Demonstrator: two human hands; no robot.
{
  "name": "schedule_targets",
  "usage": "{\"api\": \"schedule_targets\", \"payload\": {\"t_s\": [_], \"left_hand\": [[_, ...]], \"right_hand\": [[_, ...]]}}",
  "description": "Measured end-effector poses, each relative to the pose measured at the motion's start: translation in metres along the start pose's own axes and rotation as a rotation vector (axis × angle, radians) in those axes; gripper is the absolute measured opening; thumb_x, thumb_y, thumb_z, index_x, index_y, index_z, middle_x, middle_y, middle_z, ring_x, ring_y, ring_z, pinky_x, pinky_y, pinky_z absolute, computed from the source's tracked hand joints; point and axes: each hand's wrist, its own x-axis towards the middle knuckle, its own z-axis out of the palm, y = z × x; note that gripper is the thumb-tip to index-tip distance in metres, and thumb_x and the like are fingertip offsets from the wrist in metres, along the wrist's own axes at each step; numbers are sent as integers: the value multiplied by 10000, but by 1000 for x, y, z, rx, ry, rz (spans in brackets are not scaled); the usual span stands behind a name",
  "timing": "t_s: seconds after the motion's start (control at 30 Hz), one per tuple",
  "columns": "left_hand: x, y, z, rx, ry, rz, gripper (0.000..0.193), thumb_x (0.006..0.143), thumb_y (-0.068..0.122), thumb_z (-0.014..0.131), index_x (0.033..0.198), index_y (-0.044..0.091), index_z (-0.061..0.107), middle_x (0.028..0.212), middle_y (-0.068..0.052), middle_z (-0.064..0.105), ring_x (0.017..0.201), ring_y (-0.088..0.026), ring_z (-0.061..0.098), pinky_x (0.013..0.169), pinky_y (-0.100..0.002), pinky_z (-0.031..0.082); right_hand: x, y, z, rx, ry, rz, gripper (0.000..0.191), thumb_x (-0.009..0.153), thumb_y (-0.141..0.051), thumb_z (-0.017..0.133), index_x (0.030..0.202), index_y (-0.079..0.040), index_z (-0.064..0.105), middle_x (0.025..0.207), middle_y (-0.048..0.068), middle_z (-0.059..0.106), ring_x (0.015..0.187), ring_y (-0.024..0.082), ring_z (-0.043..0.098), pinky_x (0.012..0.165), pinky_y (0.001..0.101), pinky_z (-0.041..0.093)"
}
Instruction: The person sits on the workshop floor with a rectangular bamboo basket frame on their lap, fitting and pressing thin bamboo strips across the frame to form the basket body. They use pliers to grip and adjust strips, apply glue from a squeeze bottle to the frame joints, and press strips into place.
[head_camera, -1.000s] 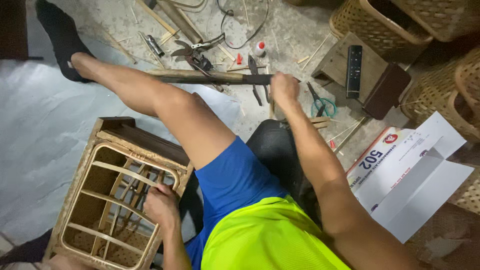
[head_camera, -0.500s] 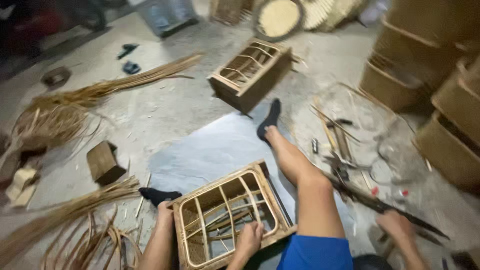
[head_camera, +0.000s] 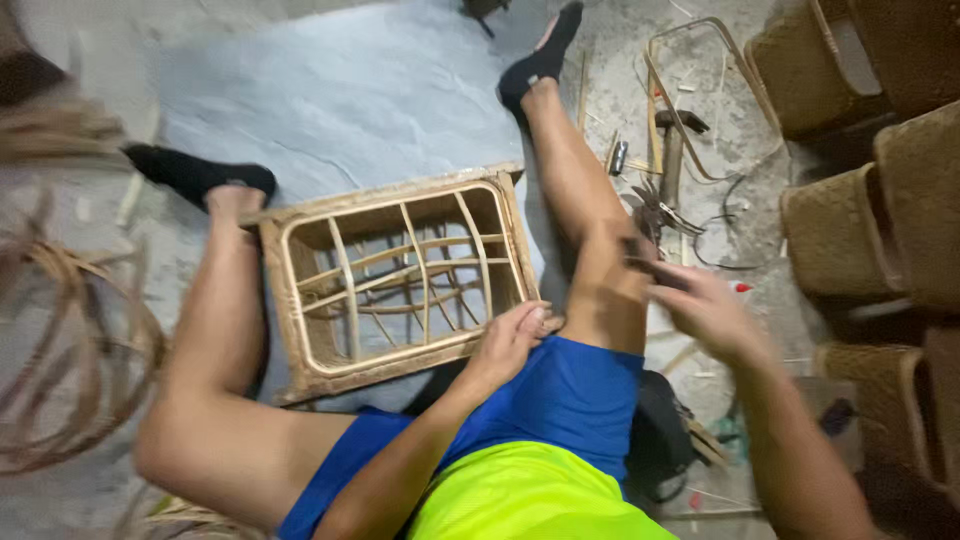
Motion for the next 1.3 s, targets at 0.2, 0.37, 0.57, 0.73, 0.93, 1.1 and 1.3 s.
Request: {"api": "schedule_targets", "payload": {"t_s": [0.2, 0.37, 0.57, 0.73, 0.93, 1.1, 1.3], "left_hand": [[26, -32, 27, -683, 62, -213, 318, 1058, 273, 446, 1122, -16, 561, 1037, -178, 699, 838, -276, 757, 729, -409, 625], [50, -37, 8, -995, 128, -357, 332, 1096, 255, 424, 1123, -46, 564, 1064, -207, 710, 879, -291, 747, 805, -431, 635], [66, -36, 1, -1151, 114, -334, 271, 1090, 202, 407, 1101, -40, 527, 1054, -229, 727, 887, -314, 739, 825, -446, 636], [69, -29, -2, -1264, 60, -334, 296, 1092, 243, 429, 1114, -22, 559, 1030, -229, 726, 878, -284, 737, 810, -409, 630], [69, -24, -6, -1466, -53, -364, 361, 1099, 308, 496, 1171, -28, 607, 1055, -186, 728, 916, -237, 732, 824, -371, 618], [70, -24, -12, -1511, -60, -484, 364, 1098, 324, 511, 1178, -13, 622, 1063, -163, 737, 922, -219, 725, 828, -364, 619], [73, -17, -9, -1500, -94, -439, 356, 1084, 319, 506, 1154, -6, 633, 1036, -177, 740, 902, -246, 739, 817, -381, 625]], "right_hand": [[105, -81, 121, -38, -262, -50, 336, 947, -170, 612, 1250, -69, 717, 703, -49, 556, 543, 59, 419, 457, 265, 333], [148, -122, 145, -346, -224, -171, 338, 900, -213, 633, 1164, -25, 727, 677, 31, 625, 603, 99, 533, 562, 313, 476], [165, -135, 155, -450, -192, -88, 322, 922, -218, 614, 1116, 5, 742, 698, 105, 614, 638, 167, 539, 607, 370, 478], [168, -148, 157, -375, -195, -93, 341, 905, -223, 675, 1182, -27, 707, 775, 34, 684, 672, 131, 598, 613, 333, 529], [169, -166, 151, 163, -439, 447, 269, 1022, -228, 660, 1197, -26, 642, 952, 86, 633, 711, 196, 558, 588, 353, 415], [165, -165, 164, 362, -358, 632, 154, 939, -160, 527, 1030, -56, 595, 925, 103, 647, 748, 231, 649, 660, 371, 587], [170, -157, 167, 221, -323, 488, 142, 874, -40, 571, 998, -42, 641, 845, 98, 651, 679, 204, 611, 545, 339, 501]]}}
